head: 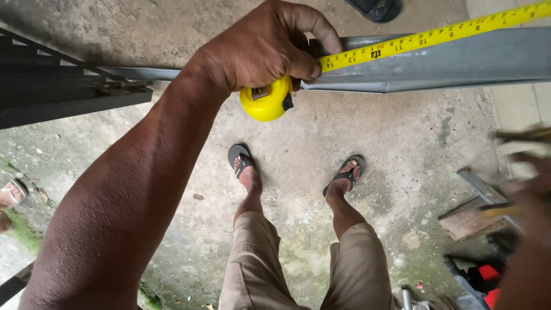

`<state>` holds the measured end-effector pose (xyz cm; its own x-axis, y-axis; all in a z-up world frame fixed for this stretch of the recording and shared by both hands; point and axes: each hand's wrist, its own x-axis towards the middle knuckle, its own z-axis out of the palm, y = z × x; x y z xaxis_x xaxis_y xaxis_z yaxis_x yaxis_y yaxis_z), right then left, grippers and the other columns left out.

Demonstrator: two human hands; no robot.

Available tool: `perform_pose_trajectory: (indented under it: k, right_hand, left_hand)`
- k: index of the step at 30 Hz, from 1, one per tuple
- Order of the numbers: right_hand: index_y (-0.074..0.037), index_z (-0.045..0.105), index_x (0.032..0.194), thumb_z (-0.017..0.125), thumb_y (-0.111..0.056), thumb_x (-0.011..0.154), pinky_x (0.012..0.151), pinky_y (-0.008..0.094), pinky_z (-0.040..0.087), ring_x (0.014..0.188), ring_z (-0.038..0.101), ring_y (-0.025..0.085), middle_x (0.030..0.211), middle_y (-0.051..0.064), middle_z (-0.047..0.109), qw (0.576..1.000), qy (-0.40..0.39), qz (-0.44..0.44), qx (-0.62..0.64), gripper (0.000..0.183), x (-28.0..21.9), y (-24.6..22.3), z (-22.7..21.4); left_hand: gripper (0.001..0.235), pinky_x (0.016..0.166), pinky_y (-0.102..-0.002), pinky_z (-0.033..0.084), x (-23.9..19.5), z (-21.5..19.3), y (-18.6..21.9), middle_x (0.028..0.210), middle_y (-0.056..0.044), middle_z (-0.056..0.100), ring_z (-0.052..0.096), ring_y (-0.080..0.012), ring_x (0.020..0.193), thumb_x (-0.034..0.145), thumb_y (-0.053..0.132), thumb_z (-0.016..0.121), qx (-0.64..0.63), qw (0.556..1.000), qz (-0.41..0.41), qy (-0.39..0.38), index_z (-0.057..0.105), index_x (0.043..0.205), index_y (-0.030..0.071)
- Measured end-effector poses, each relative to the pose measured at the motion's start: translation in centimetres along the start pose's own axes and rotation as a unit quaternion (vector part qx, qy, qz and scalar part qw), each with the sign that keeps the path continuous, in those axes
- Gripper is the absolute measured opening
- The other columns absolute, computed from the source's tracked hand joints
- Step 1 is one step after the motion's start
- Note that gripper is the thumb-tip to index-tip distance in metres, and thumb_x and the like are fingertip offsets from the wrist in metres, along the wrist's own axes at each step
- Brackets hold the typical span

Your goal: The person measures a metal frame using a yellow tape measure and marks a spot with tin snips. They then use the tin snips to cut the metal frame at the marked location.

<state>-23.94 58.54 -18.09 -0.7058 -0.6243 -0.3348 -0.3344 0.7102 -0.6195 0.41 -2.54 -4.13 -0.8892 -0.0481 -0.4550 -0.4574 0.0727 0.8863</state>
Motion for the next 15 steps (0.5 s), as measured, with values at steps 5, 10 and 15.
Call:
perform_pose_trajectory:
  k: [5, 10, 15]
  right_hand:
    - [-0.011, 0.025, 0.163, 0.060, 0.025, 0.080, 0.105, 0.048, 0.054, 0.146, 0.047, 0.045, 0.159, 0.028, 0.035, 0.941, 0.075, -0.170, 0.283, 0.097, 0.7, -14.6, 7.6]
    - [-0.024, 0.033, 0.152, 0.068, 0.019, 0.084, 0.107, 0.034, 0.051, 0.125, 0.060, 0.026, 0.151, 0.007, 0.042, 0.930, 0.090, -0.172, 0.311, 0.088, 5.1, -15.5, 9.6]
    - [-0.029, 0.039, 0.142, 0.061, 0.022, 0.086, 0.112, 0.052, 0.053, 0.147, 0.039, 0.025, 0.155, 0.008, 0.037, 0.856, 0.058, -0.287, 0.425, 0.079, 8.0, -21.2, 11.2]
  left_hand:
    - [0.031, 0.057, -0.019, 0.056, -0.2, -0.2, 0.6, 0.083, 0.004, 0.077, 0.068, -0.0039, 0.062, 0.081, 0.008, 0.073, 0.016, 1.000, -0.026, 0.001, 0.080, 0.110, 0.018]
    - [0.035, 0.047, -0.028, 0.057, -0.5, 0.5, 1.3, 0.080, -0.004, 0.075, 0.067, -0.0124, 0.057, 0.082, 0.003, 0.068, 0.044, 0.999, 0.000, -0.026, 0.079, 0.115, 0.011]
    - [0.036, 0.056, -0.032, 0.060, -0.3, -0.4, -0.6, 0.085, -0.017, 0.079, 0.070, -0.0230, 0.059, 0.085, -0.008, 0.077, -0.039, 0.995, -0.089, 0.005, 0.080, 0.118, 0.005]
